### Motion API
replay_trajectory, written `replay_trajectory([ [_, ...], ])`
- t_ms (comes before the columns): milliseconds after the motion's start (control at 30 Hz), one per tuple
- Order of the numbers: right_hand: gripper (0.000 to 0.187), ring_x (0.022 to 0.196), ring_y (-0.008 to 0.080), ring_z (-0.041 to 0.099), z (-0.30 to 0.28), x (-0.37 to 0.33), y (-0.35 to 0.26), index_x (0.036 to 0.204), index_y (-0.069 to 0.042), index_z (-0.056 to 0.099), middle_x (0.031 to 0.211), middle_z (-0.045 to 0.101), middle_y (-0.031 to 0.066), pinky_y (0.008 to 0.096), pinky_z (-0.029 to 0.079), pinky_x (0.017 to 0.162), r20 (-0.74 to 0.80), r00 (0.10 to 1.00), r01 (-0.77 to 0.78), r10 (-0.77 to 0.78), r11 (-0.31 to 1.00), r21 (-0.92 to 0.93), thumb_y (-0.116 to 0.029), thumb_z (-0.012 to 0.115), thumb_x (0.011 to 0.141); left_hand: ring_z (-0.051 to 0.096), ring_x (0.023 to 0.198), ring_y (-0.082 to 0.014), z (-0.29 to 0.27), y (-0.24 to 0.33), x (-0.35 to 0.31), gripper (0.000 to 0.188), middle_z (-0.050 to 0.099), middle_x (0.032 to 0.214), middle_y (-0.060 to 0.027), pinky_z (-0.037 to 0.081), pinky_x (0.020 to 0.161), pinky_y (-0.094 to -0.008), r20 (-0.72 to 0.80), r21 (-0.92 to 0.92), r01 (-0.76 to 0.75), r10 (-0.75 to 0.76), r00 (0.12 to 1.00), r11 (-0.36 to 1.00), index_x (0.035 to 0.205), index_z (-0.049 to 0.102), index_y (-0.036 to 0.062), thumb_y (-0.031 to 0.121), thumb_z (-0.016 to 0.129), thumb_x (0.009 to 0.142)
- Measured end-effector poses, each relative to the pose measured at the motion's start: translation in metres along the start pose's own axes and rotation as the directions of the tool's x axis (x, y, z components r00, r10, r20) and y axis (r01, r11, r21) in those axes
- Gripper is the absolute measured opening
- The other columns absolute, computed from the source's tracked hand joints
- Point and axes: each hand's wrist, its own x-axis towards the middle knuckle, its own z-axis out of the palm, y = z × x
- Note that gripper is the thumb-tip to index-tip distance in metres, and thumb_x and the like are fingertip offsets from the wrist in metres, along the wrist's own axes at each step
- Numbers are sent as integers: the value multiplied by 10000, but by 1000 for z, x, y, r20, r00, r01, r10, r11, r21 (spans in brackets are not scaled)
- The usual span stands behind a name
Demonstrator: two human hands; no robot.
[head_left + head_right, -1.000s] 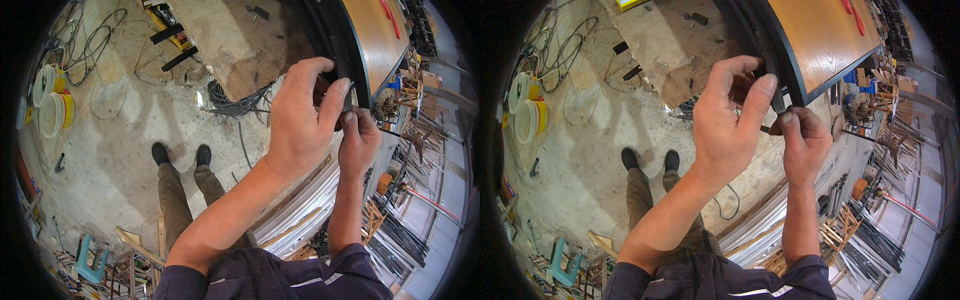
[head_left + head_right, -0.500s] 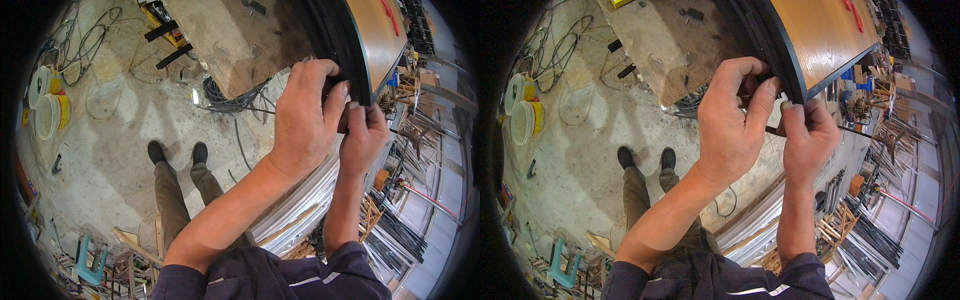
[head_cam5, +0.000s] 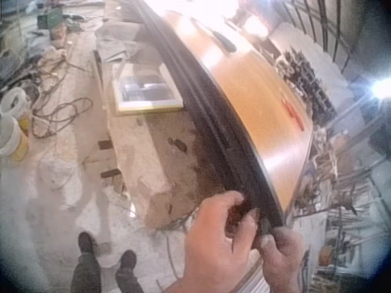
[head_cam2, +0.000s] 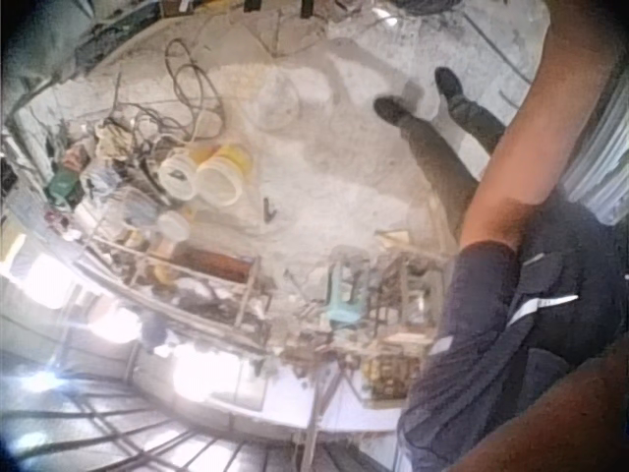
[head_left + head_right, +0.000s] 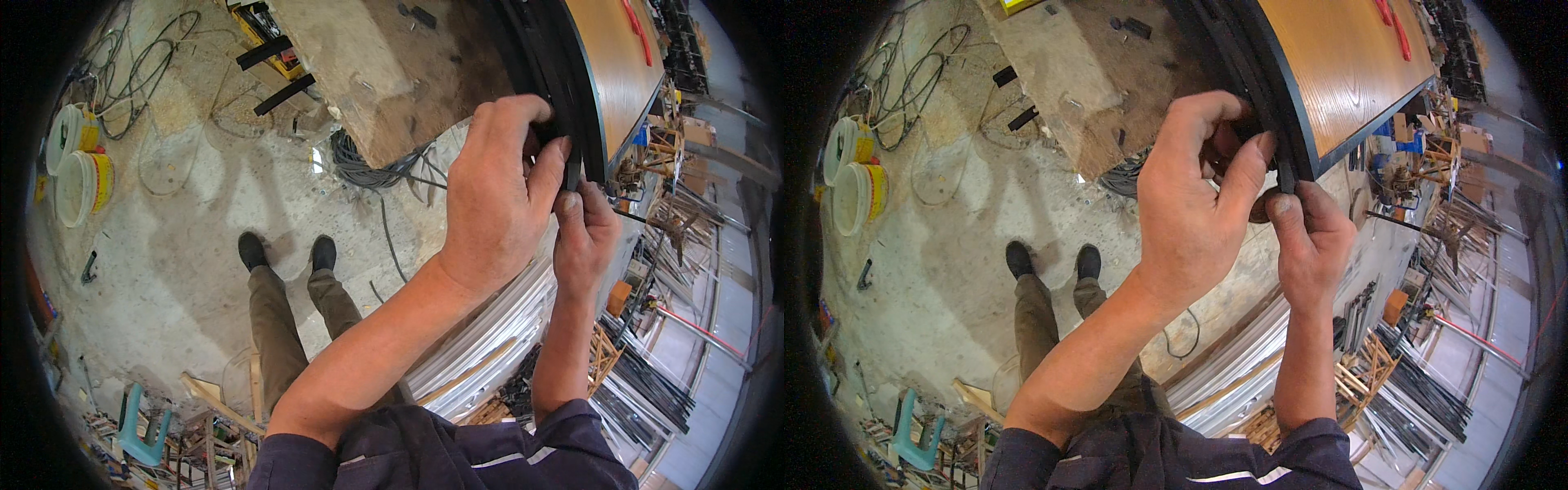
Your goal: The person measures and cuts a black rubber strip to fit the curved edge of a wooden panel, then presses the strip into a groove along the panel's edge. The person uses red-handled scissors to trim excess material and adjusts the strip by hand to ensure a snug fit.
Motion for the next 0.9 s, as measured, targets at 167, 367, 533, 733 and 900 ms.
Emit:
replay_trajectory([
  [167, 223, 712, 129, 657, 5, -3, 3, 1090, 109, 697, 814, 702, 91, 276, 559, 678, -21, 1000, -11, 10, 999, -45, -91, 666, 995, 578, 713, -126, -10, -8, 23, 413, 600, 875, -68, 498, 614, -266, -23, 134, -192, 197, 980, 972, 1320, 607, -6, 51, 731, 930],
  [367, 204, 673, 110, 640, 9, 2, 4, 1088, 115, 700, 759, 686, 74, 265, 546, 645, -39, 999, -24, 23, 999, -22, -46, 656, 970, 593, 691, -168, -24, -8, 29, 497, 596, 907, -105, 506, 606, -302, 93, 277, -259, 242, 966, 925, 1386, 590, 1, 80, 745, 920],
  [533, 147, 646, 107, 631, 2, 3, 6, 977, 96, 704, 744, 685, 76, 259, 531, 608, -96, 995, -44, 42, 999, -16, -45, 666, 962, 607, 725, -186, -22, -6, 23, 524, 595, 944, -123, 515, 620, -326, 112, 264, -255, 233, 966, 930, 1411, 567, -8, 118, 738, 931],
  [733, 123, 598, 106, 618, 4, 10, -9, 890, 71, 699, 709, 677, 78, 255, 508, 564, -113, 993, -54, 45, 996, -71, -34, 669, 948, 628, 784, -260, -20, 1, 21, 586, 612, 969, -153, 541, 703, -367, 161, 350, -250, 205, 965, 903, 1447, 519, -36, 161, 735, 938],
  [900, 122, 580, 105, 618, 6, 13, -14, 866, 61, 701, 693, 674, 73, 255, 506, 551, -84, 995, -63, 57, 995, -78, -39, 686, 934, 654, 810, -269, -22, -12, 43, 576, 628, 1000, -164, 546, 709, -371, 58, 299, -259, 254, 966, 918, 1441, 528, -11, 143, 738, 928],
])
